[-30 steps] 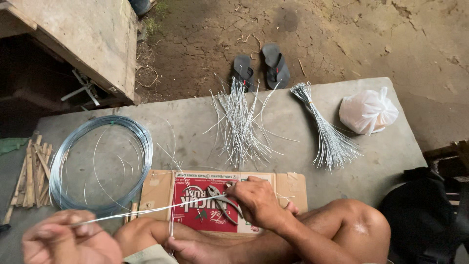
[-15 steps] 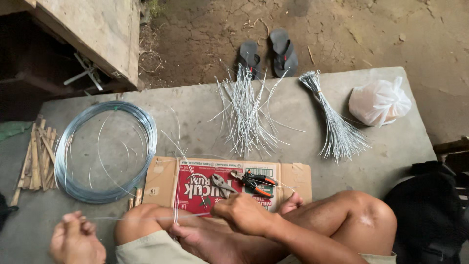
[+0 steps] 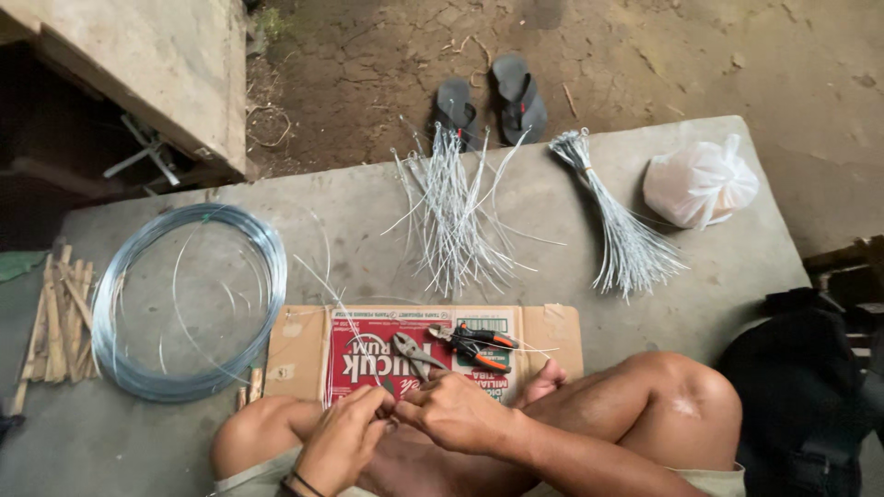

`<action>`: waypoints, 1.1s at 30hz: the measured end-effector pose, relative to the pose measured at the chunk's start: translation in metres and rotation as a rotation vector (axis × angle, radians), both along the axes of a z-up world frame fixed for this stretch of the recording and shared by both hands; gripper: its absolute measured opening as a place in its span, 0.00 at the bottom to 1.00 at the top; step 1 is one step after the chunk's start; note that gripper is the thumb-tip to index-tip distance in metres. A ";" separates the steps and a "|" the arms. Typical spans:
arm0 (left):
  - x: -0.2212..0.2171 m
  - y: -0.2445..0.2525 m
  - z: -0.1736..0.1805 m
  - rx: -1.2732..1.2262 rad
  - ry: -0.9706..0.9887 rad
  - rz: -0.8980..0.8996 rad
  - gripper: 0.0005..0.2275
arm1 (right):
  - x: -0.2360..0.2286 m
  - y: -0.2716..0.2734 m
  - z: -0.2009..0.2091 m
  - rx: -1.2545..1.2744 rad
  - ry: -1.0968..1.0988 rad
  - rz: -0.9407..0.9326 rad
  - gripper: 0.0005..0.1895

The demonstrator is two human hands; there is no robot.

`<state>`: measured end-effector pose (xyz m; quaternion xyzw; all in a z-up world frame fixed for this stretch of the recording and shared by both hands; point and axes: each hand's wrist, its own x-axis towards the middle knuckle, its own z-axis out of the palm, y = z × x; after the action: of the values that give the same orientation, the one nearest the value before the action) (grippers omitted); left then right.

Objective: The person sits on the floor and repeatedly cuts, bends, and twists metal wire using pliers to form small loops. They handle the wire by hand and with pliers, placing finished pieces aside on a cardboard box.

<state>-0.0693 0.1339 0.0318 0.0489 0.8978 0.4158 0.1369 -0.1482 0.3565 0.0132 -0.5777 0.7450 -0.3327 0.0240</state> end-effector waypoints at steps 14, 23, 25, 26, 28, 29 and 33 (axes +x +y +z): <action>-0.032 -0.011 -0.046 0.559 -0.717 0.085 0.09 | -0.009 0.012 -0.019 0.137 -0.168 -0.025 0.18; -0.024 -0.030 -0.069 0.592 -0.662 0.104 0.10 | -0.014 0.005 0.007 -0.084 -0.014 -0.188 0.23; -0.026 -0.040 -0.067 0.598 -0.579 0.168 0.11 | -0.023 0.005 0.015 -0.271 0.042 -0.241 0.27; -0.028 -0.047 -0.063 0.609 -0.561 0.255 0.11 | -0.026 0.008 0.018 -0.295 -0.024 -0.249 0.25; -0.041 -0.062 -0.050 0.709 -0.536 0.446 0.12 | -0.038 0.016 0.021 -0.345 -0.111 -0.310 0.22; -0.046 -0.069 -0.042 0.798 -0.532 0.563 0.12 | -0.044 0.019 0.021 -0.368 -0.141 -0.355 0.20; -0.067 -0.092 -0.014 0.775 -0.227 0.637 0.11 | -0.070 0.035 0.007 -0.343 -0.462 -0.600 0.14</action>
<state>-0.1361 0.0415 0.0180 -0.2253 0.6276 0.7417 0.0718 -0.2187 0.3919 0.0202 -0.2408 0.7889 -0.5653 -0.0040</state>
